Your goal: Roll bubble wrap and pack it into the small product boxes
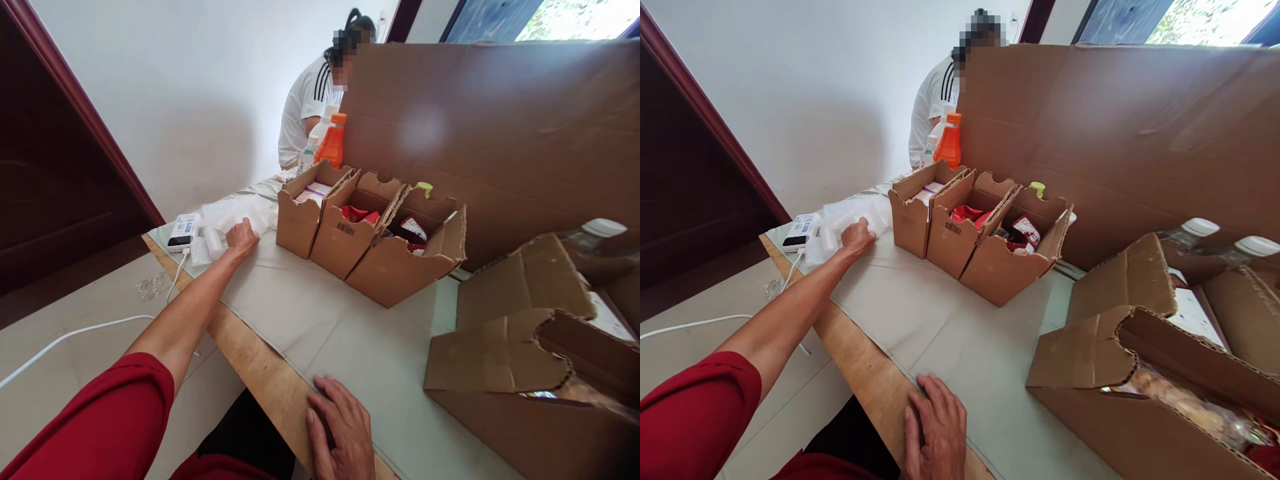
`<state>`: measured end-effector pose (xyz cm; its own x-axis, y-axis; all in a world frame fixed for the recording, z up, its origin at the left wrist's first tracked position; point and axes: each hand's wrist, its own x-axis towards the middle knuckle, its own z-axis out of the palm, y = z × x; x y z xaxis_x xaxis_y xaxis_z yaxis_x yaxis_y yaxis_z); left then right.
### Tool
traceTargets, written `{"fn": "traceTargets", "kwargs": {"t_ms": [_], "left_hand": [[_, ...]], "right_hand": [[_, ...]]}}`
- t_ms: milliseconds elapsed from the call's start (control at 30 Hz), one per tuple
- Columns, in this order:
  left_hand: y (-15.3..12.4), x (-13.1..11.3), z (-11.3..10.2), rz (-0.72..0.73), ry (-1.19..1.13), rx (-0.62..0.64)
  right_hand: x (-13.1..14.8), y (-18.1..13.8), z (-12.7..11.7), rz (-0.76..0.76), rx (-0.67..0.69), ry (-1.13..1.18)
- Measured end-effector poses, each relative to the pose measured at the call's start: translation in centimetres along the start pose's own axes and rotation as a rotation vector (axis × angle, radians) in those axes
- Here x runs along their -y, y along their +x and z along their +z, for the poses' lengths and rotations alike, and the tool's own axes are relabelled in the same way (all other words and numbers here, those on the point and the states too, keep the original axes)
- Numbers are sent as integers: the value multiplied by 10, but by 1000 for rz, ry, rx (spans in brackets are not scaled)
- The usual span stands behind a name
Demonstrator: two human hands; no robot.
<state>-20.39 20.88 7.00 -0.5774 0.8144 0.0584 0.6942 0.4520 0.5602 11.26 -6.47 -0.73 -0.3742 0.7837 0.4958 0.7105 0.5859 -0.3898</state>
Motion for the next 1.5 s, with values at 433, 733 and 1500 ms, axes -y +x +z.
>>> {"fn": "traceTargets", "kwargs": {"t_ms": [433, 733, 1500], "left_hand": [[-176, 48, -34, 262, -1015, -120], [-267, 30, -24, -81, -1410, 739], [-294, -6, 12, 1084, -283, 297]], "right_hand": [[7, -4, -2, 117, 2, 176], [9, 9, -40, 646, -127, 825], [-54, -59, -139, 956, 195, 159]]}}
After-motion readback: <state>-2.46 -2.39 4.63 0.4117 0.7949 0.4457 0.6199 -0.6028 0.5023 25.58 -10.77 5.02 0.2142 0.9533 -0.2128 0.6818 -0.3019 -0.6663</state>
